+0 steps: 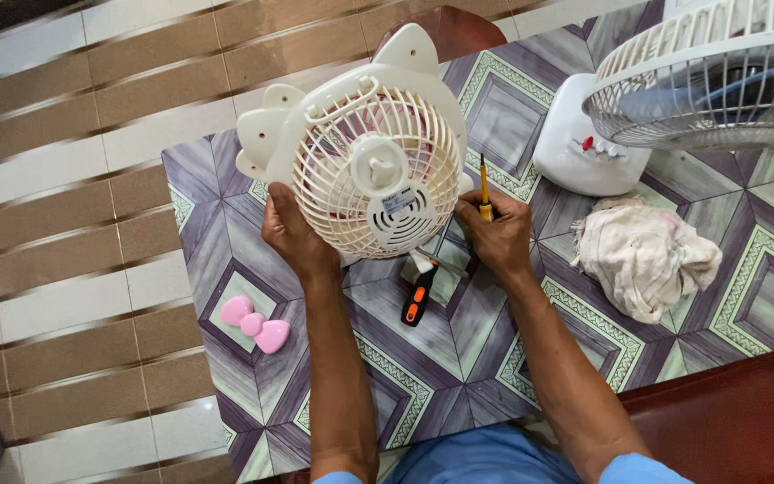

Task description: The person assembles a small white electric fan on a table using a yellow screwdriver. They attach the front grille to the fan body, tighten screws, and then attach a pink bow accessory to the front of the fan.

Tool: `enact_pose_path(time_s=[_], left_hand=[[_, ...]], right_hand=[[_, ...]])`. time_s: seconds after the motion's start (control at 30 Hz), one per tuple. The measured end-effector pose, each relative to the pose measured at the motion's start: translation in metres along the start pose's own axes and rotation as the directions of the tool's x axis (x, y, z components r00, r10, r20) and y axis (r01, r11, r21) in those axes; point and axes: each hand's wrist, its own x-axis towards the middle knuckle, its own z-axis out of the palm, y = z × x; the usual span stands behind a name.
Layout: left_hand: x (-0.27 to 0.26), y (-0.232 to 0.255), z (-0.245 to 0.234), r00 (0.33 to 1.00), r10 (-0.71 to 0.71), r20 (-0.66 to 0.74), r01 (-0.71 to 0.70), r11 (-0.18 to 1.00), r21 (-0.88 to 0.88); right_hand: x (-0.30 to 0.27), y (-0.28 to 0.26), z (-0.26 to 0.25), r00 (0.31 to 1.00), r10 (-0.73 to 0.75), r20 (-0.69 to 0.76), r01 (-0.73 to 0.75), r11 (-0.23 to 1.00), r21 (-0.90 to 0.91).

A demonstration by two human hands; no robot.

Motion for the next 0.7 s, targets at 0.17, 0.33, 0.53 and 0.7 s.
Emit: enact_pose_path(time_s=[0.17, 0.33, 0.53, 0.7], left_hand=[[0.002, -0.003, -0.002, 1.000, 0.012, -0.011, -0.012, 0.999, 0.033], [0.000, 0.002, 0.001, 1.000, 0.014, 0.014, -0.014, 1.000, -0.013], [0.001, 0.003, 0.003, 1.000, 0.009, 0.014, -0.009, 0.999, -0.031], [0.000, 0.001, 0.002, 1.000, -0.008, 0.017, 0.008, 1.000, -0.027]], right_hand=[[0.002, 0.003, 0.001, 0.999, 0.035, 0.008, -0.036, 0.999, 0.007], [0.009, 0.008, 0.003, 0.995, 0.095, -0.036, -0.097, 0.994, -0.044], [0.006, 0.002, -0.011, 0.987, 0.158, 0.020, -0.154, 0.980, -0.129], [-0.029, -0.016, -0.033, 0.997, -0.012, 0.080, 0.045, 0.905, -0.423]])
